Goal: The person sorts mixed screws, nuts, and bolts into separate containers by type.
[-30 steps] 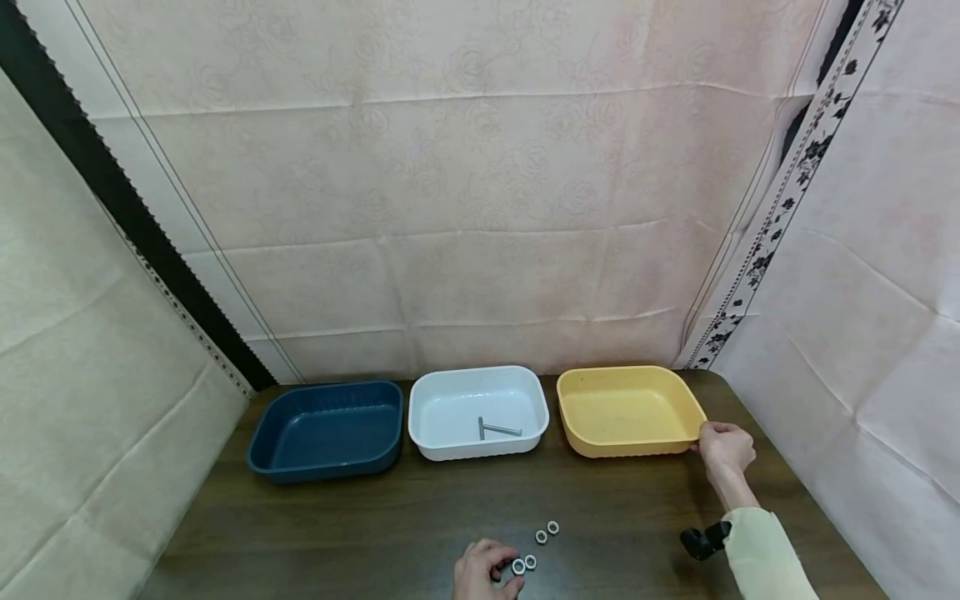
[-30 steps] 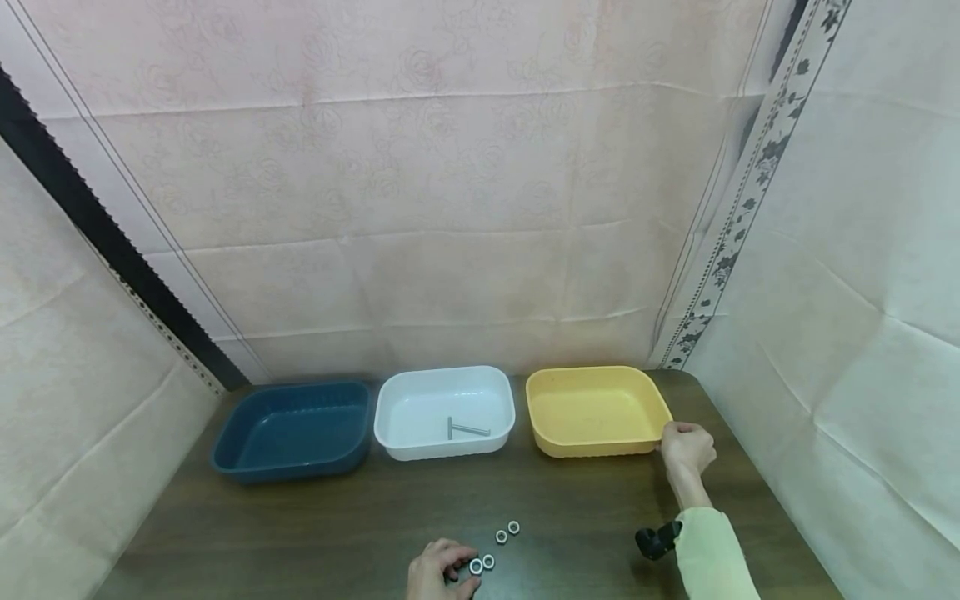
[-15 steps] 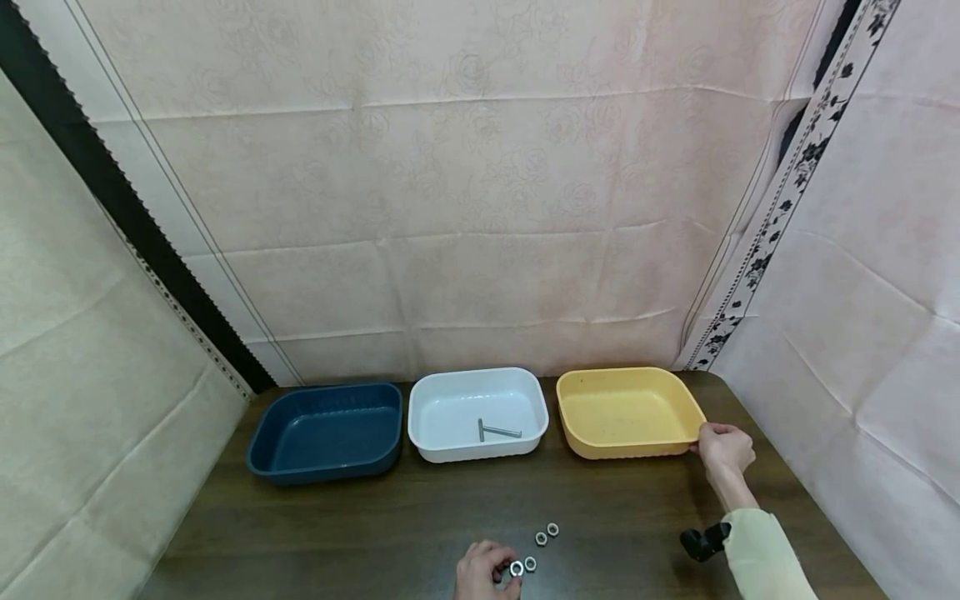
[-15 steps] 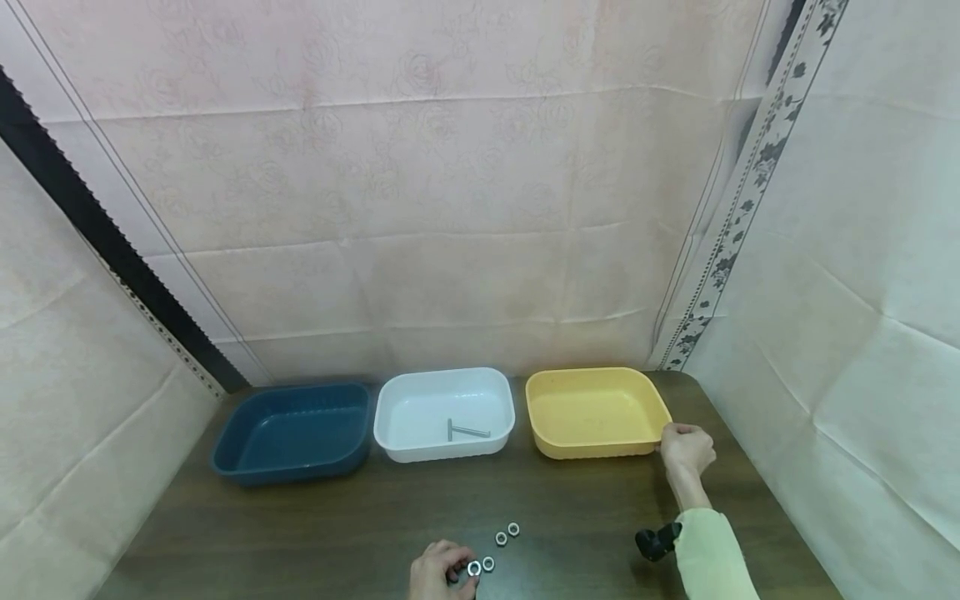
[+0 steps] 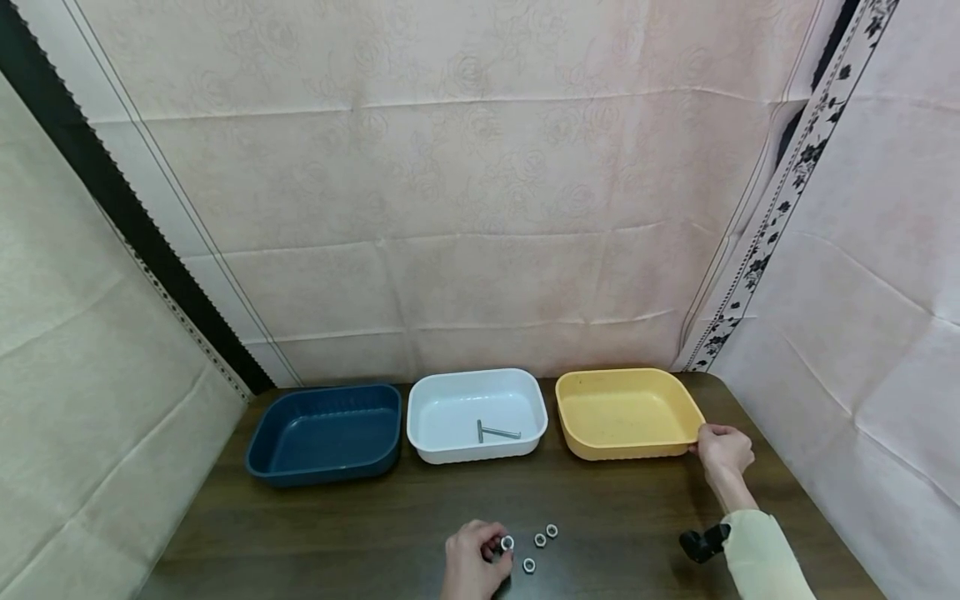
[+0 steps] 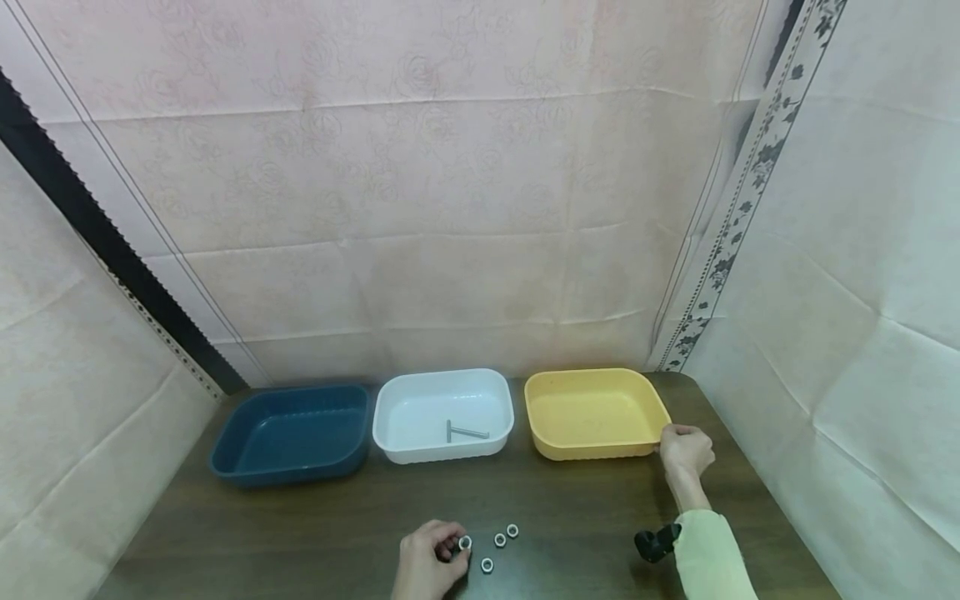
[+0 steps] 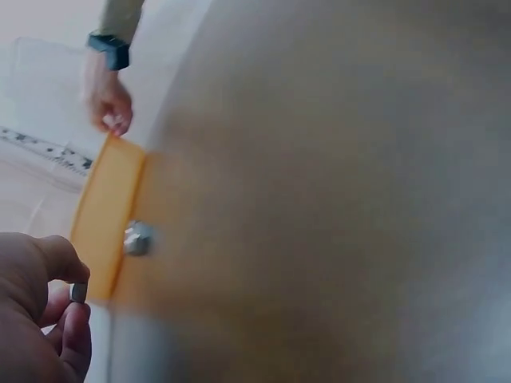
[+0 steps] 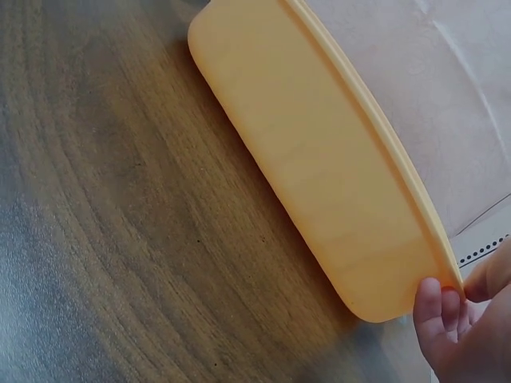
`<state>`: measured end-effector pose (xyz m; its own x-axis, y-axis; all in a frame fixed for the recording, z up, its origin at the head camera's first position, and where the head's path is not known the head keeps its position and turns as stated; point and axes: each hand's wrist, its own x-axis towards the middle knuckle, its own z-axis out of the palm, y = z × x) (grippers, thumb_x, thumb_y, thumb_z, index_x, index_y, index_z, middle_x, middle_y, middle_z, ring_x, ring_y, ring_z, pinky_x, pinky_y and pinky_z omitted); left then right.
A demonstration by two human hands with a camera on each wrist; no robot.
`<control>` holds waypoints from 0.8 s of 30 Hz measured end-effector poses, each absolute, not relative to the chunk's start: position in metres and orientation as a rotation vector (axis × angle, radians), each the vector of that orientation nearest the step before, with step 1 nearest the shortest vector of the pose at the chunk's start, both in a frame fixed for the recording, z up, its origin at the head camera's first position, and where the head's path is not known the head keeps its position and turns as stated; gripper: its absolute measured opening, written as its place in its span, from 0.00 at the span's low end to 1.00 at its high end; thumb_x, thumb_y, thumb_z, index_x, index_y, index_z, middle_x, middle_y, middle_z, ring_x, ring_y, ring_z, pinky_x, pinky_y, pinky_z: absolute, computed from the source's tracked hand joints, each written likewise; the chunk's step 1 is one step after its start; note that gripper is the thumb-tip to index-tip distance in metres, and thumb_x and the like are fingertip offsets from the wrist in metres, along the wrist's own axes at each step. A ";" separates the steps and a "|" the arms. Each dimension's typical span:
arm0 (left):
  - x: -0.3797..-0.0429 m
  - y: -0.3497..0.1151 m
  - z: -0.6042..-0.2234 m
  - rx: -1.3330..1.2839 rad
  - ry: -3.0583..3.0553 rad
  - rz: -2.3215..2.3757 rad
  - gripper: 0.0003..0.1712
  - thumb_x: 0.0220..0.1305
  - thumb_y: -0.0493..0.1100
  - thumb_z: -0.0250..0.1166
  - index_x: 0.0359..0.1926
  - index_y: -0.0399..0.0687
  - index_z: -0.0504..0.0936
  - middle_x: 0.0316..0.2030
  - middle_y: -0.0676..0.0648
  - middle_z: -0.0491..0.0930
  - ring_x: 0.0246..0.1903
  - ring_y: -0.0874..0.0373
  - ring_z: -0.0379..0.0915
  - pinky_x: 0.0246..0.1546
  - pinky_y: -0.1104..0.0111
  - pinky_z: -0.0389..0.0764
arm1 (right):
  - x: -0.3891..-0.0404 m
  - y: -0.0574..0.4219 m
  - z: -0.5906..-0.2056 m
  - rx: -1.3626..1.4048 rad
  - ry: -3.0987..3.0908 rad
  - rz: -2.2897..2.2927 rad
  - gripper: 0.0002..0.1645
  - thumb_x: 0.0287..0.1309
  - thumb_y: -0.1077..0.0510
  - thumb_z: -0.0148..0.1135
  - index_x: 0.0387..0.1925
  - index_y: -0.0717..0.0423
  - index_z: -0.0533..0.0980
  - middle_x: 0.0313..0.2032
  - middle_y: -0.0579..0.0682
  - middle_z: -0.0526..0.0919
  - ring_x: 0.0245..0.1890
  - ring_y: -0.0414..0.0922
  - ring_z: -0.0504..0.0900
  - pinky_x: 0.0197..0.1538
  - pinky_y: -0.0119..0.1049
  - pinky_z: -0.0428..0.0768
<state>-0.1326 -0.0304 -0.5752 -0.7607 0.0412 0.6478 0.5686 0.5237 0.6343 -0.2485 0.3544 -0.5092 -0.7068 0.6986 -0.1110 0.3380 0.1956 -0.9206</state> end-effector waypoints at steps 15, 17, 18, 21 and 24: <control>-0.167 -0.019 -0.524 -0.455 -2.290 -1.384 0.13 0.42 0.26 0.74 0.28 0.46 0.87 0.26 0.55 0.79 0.24 0.68 0.73 0.25 0.77 0.78 | -0.246 0.356 -0.507 -0.989 -2.095 1.605 0.24 0.64 0.61 0.50 0.55 0.77 0.72 0.57 0.75 0.66 0.17 0.38 0.81 0.25 0.31 0.83; -0.173 -0.015 -0.520 -0.462 -2.301 -1.390 0.13 0.43 0.26 0.74 0.28 0.46 0.87 0.26 0.55 0.79 0.24 0.67 0.73 0.25 0.77 0.78 | -0.246 0.356 -0.506 -0.997 -2.101 1.608 0.24 0.65 0.61 0.50 0.55 0.76 0.72 0.56 0.75 0.67 0.17 0.38 0.81 0.24 0.31 0.83; -0.175 -0.013 -0.518 -0.465 -2.304 -1.389 0.12 0.44 0.27 0.74 0.29 0.46 0.87 0.26 0.55 0.79 0.24 0.67 0.73 0.25 0.76 0.78 | -0.246 0.356 -0.506 -1.002 -2.104 1.608 0.25 0.65 0.60 0.50 0.56 0.76 0.72 0.55 0.74 0.68 0.17 0.38 0.81 0.24 0.30 0.82; -0.183 -0.008 -0.514 -0.468 -2.309 -1.378 0.12 0.44 0.27 0.74 0.29 0.47 0.87 0.25 0.55 0.79 0.24 0.66 0.74 0.25 0.76 0.78 | -0.247 0.356 -0.506 -1.006 -2.106 1.622 0.25 0.65 0.60 0.50 0.57 0.77 0.72 0.55 0.74 0.68 0.17 0.37 0.81 0.25 0.30 0.83; -0.189 -0.002 -0.511 -0.475 -2.299 -1.381 0.11 0.45 0.26 0.73 0.29 0.45 0.87 0.24 0.53 0.79 0.23 0.64 0.75 0.25 0.76 0.77 | -0.248 0.357 -0.508 -1.004 -2.104 1.625 0.26 0.65 0.61 0.50 0.57 0.77 0.72 0.56 0.74 0.68 0.17 0.36 0.80 0.25 0.30 0.83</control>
